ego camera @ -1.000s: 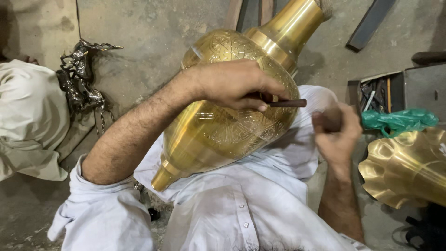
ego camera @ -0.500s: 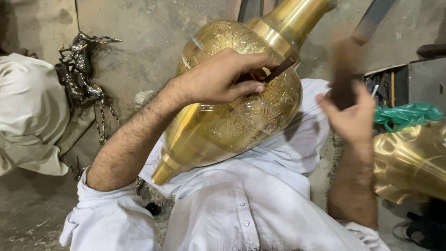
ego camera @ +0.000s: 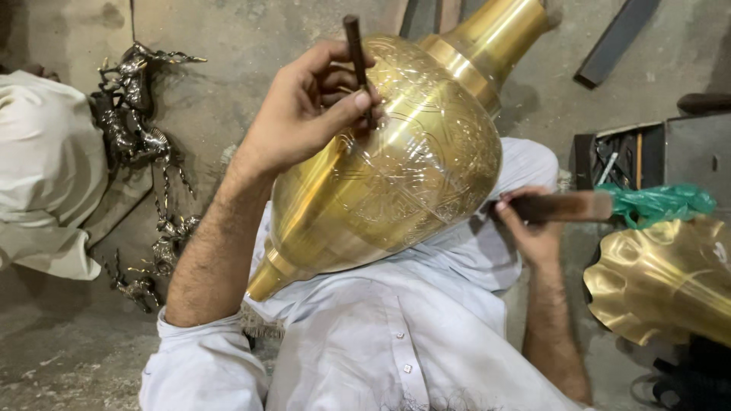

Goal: The person sits on the floor with a large brass vase held between their legs and engraves decorative patterns into its surface. They hold a steel punch against the brass with one hand and strike it repeatedly with a wooden mallet held in the other hand, working across the patterned area.

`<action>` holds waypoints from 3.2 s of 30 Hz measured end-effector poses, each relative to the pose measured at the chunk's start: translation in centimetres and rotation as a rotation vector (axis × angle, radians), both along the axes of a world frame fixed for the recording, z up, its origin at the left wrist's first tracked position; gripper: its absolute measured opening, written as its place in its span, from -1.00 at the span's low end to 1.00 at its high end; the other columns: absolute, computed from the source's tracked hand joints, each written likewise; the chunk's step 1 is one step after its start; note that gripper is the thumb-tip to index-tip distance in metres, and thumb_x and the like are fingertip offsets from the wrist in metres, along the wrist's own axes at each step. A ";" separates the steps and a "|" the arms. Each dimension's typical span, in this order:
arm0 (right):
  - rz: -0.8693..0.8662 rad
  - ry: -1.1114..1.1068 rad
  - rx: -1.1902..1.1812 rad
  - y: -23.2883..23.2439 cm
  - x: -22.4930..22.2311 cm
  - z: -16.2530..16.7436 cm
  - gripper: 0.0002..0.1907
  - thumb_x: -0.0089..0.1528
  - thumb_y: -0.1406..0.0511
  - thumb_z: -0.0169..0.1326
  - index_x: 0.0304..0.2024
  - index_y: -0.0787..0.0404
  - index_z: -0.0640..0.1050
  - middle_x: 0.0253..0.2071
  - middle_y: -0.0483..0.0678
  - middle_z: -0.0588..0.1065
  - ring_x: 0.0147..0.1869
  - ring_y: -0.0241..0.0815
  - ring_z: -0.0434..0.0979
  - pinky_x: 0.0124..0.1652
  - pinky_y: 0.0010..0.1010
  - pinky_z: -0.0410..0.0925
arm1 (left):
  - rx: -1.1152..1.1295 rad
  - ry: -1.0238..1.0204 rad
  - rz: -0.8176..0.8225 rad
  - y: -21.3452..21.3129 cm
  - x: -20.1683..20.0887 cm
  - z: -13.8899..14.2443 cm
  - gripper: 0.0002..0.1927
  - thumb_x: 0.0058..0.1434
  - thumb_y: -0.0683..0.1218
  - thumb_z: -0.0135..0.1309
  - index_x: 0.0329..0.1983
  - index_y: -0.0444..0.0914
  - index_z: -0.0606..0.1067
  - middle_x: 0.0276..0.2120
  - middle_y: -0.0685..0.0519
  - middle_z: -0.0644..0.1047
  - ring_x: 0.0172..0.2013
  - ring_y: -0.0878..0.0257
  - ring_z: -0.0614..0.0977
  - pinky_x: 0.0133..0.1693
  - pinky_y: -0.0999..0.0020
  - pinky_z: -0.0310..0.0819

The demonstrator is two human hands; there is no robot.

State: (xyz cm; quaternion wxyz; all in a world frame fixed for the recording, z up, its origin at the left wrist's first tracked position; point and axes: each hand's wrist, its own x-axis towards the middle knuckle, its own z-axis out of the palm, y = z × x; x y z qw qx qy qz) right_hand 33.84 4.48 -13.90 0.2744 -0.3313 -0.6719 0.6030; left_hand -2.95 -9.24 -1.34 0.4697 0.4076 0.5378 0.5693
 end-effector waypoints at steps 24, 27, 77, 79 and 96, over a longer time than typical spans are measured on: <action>-0.113 -0.536 0.142 -1.4 1.9 2.4 -0.64 0.20 0.25 0.37 -0.07 0.29 0.55 -0.27 0.02 0.62 -0.23 -0.32 0.55 -0.18 -0.43 0.44 | 0.014 0.597 -1.027 14.6 0.8 0.1 -0.55 0.30 0.00 0.16 0.25 -0.11 0.44 -0.09 0.09 0.66 -0.11 0.31 0.72 -0.01 0.18 0.62; -0.105 -0.748 0.270 -1.2 2.2 2.1 -0.58 0.15 0.24 0.43 -0.09 0.33 0.55 -0.34 0.08 0.60 -0.32 -0.22 0.59 -0.24 -0.33 0.45 | 0.119 0.553 -1.150 15.6 0.9 0.9 -0.46 0.26 -0.02 0.19 0.32 -0.02 0.40 -0.11 0.13 0.67 -0.13 0.32 0.70 -0.02 0.19 0.57; -0.081 -0.205 0.119 7.0 -1.7 6.5 -0.77 0.36 0.41 0.37 -0.10 0.32 0.53 -0.24 -0.11 0.54 -0.21 -0.35 0.52 -0.17 -0.52 0.39 | -0.005 0.553 -0.834 12.4 -0.4 0.4 -0.50 0.26 0.00 0.22 0.26 -0.07 0.43 -0.11 0.11 0.68 -0.04 0.26 0.71 0.03 0.19 0.59; -0.089 -0.144 0.043 7.9 -1.9 6.5 -0.78 0.38 0.39 0.37 -0.09 0.32 0.55 -0.21 -0.11 0.56 -0.19 -0.36 0.55 -0.15 -0.53 0.42 | 0.020 0.543 -0.787 12.2 -0.5 0.4 -0.52 0.29 -0.01 0.22 0.26 -0.10 0.43 -0.10 0.09 0.68 -0.02 0.26 0.72 0.04 0.20 0.61; 0.200 -0.429 0.458 12.4 -3.5 7.1 -0.70 0.30 0.37 0.37 -0.09 0.40 0.52 -0.29 -0.07 0.54 -0.22 -0.34 0.47 -0.19 -0.51 0.37 | 0.060 0.555 -0.537 9.5 -0.1 -0.5 -0.43 0.31 -0.02 0.24 0.36 -0.13 0.38 0.02 0.01 0.66 0.01 0.19 0.73 0.08 0.15 0.62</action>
